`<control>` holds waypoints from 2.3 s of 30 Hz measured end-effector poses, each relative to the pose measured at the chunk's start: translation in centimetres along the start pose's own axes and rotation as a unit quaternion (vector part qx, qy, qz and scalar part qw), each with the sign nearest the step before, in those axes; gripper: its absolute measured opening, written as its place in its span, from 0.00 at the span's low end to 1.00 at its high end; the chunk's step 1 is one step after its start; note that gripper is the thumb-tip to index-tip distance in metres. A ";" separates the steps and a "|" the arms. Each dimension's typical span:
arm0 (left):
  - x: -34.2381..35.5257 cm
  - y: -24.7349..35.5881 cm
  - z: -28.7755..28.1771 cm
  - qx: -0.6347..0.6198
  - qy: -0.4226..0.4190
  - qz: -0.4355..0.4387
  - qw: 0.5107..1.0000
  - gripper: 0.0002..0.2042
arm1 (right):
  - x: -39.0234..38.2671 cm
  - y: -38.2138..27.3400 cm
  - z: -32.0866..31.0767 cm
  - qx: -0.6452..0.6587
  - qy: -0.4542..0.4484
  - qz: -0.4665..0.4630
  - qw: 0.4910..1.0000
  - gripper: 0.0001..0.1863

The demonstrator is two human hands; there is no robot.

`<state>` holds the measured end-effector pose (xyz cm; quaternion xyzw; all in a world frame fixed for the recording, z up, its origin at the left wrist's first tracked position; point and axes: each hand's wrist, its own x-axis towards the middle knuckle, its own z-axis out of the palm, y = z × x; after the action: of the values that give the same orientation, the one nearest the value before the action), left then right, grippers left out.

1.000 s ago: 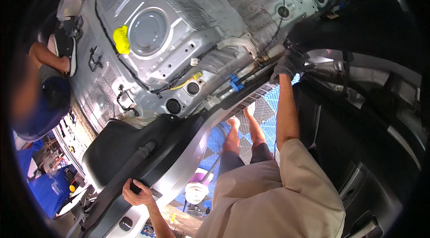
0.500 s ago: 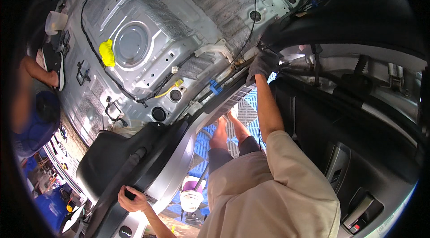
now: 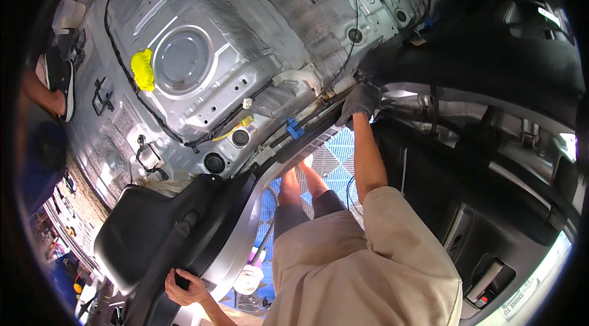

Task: The person installs a plastic trim panel into the rear of a silver car with the trunk open. They align the panel and press it into place, then move to the side of the car to adjust a door panel and interior trim.

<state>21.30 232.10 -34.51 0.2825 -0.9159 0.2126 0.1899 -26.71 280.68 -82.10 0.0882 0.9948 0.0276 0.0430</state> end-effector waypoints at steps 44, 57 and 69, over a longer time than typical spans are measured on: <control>-0.3 -1.2 -0.2 0.010 -0.055 0.008 0.998 0.08 | -5.0 -1.0 -2.1 -0.064 -0.115 -0.151 0.980 0.19; -0.6 -1.1 -0.2 0.023 -0.054 0.005 0.998 0.08 | 16.9 -0.4 -11.1 -0.310 -0.196 -0.397 0.841 0.19; -0.3 -0.4 0.1 0.013 -0.036 -0.014 0.999 0.10 | 20.7 -2.2 -11.7 -0.481 -0.361 -0.493 0.628 0.19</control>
<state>21.69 231.90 -34.58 0.3053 -0.9153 0.2113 0.1562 -48.39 281.67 -72.27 -0.4458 0.6398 0.4429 0.4424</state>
